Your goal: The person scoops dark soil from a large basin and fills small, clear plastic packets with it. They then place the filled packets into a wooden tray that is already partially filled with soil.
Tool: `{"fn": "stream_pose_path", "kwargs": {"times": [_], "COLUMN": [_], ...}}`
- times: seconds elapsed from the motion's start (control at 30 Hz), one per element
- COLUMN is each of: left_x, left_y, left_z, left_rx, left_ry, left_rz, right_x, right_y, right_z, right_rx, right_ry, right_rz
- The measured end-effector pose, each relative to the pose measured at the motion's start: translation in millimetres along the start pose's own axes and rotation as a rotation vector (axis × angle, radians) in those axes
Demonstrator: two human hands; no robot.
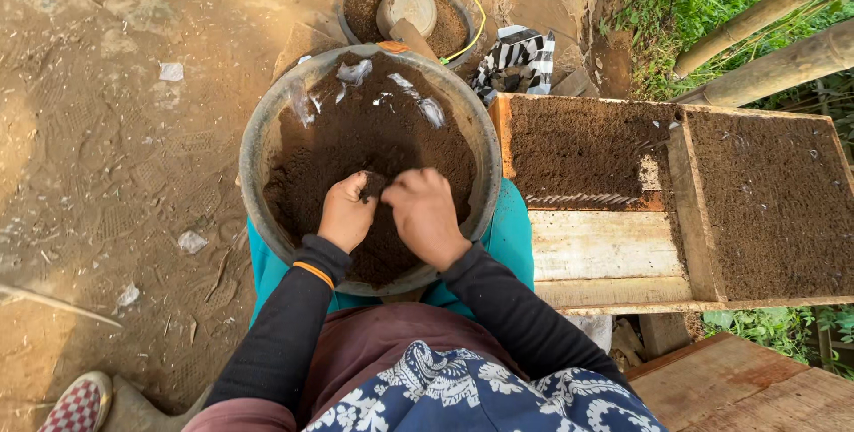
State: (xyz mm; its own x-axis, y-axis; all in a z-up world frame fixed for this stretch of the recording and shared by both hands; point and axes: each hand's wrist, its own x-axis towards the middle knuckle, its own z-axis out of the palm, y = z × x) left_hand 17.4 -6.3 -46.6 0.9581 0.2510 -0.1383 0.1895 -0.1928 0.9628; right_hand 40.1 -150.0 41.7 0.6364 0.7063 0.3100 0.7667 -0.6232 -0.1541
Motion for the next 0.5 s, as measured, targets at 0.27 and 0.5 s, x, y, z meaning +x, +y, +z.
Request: {"fn": "stream_pose_path", "kwargs": {"times": [0.27, 0.5], "left_x": [-6, -22], "left_y": [3, 58], "left_z": [-8, -19], "left_rx": [0.094, -1.107], "left_ry": [0.089, 0.153], "left_rz": [-0.076, -0.443], "right_x": [-5, 14], "right_y": [-7, 26], "right_z": [-19, 9], "right_rx": [0.335, 0.903], "right_ry": [-0.234, -0.156], "right_rz": [0.036, 0.331]}}
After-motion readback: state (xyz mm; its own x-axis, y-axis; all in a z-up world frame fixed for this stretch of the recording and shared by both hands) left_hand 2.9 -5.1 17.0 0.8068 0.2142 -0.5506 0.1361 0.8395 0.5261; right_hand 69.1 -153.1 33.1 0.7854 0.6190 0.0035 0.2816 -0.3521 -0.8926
